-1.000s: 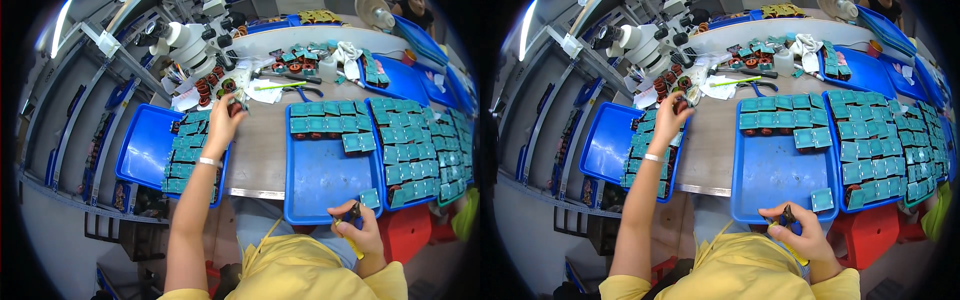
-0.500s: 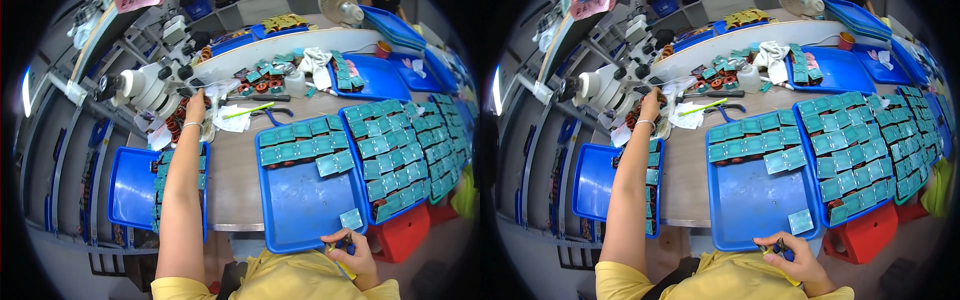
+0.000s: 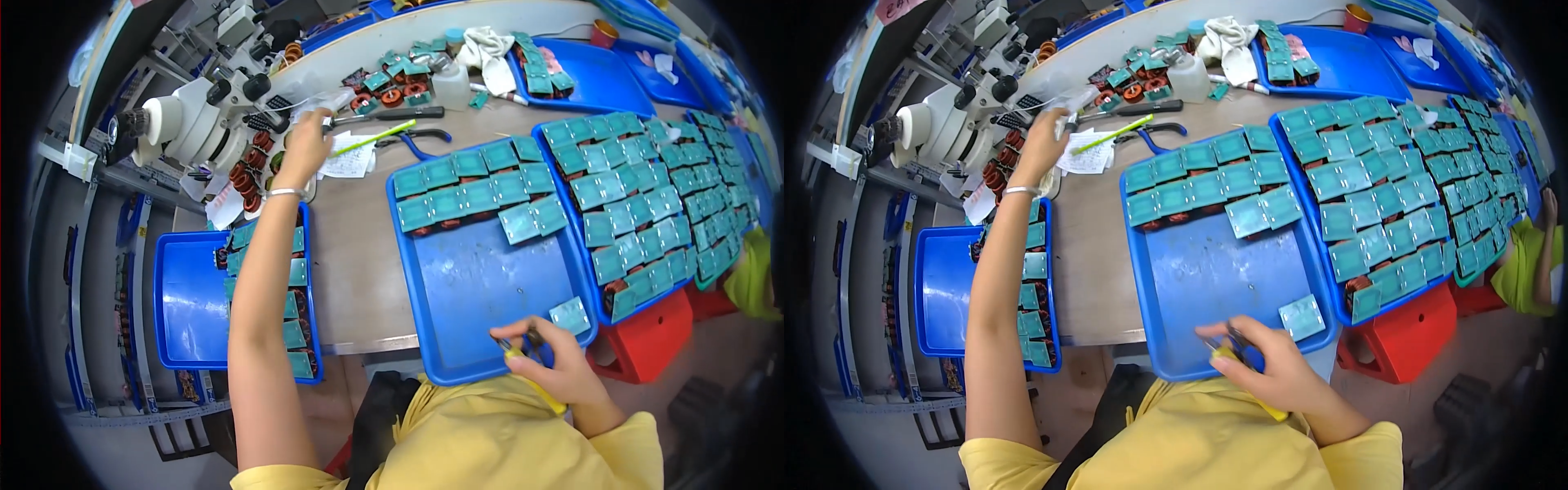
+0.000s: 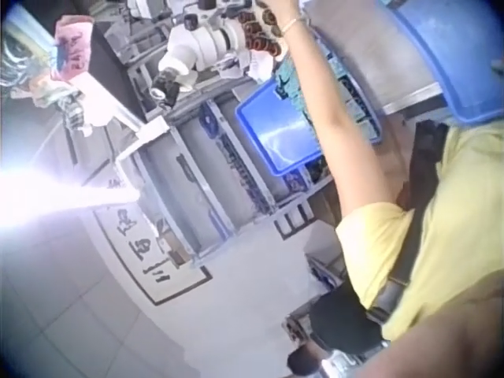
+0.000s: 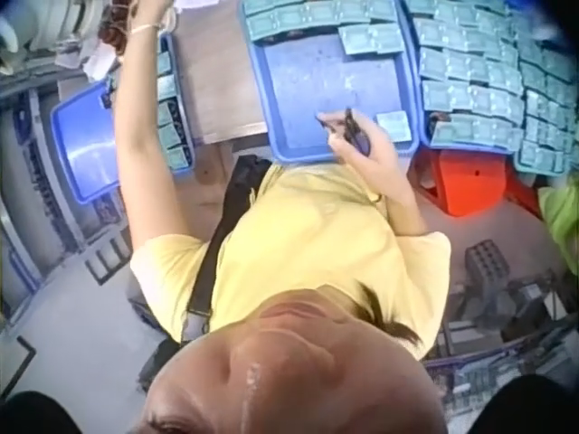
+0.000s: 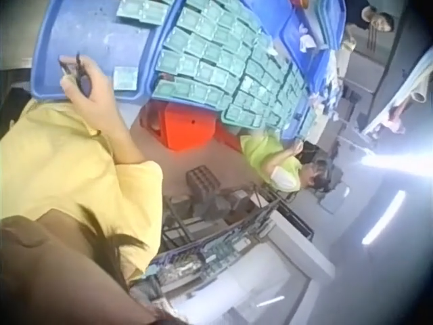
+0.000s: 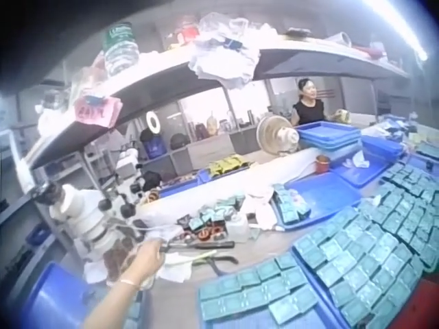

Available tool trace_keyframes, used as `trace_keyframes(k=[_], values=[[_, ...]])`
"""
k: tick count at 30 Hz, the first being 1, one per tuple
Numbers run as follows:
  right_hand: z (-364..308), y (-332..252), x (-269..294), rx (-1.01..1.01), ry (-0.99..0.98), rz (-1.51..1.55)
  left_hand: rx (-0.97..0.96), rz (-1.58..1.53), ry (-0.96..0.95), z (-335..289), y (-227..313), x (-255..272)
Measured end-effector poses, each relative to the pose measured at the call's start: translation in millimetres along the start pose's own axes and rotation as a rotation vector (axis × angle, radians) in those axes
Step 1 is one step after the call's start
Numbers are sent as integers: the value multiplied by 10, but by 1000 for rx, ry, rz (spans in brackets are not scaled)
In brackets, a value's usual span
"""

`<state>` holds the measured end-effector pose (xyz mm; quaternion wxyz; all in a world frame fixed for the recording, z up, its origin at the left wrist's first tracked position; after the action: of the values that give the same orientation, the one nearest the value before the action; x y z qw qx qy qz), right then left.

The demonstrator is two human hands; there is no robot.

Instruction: Trimming excess wire leads from electronic transformer components using wire cutters.

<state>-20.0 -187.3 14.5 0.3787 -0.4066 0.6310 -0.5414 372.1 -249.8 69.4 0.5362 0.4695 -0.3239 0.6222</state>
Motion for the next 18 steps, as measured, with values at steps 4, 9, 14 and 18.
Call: trace_keyframes(k=[4,9,14,18], values=[[82,-64,-106,64,-2,-96,-56,-349,-476,-470,1330,-282],[13,29,-256,-18,-15,-73,-102,-54,-183,-1003,1545,-348],[-5,-32,-204,59,168,-191,54,-155,-8,-1137,1435,-217],[168,29,-219,53,233,-303,193,-512,140,-1564,1371,288]])
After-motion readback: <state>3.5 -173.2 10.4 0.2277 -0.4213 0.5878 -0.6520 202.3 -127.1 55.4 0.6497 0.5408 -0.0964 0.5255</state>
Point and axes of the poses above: each hand's wrist, its own z-axis towards the middle knuckle, its own x-axis out of the back of the hand, y = z × x, the point moved 10 cm from there along z, towards the middle knuckle, and after that the axes turned 6 degrees about -y, right-handed, at the moved point
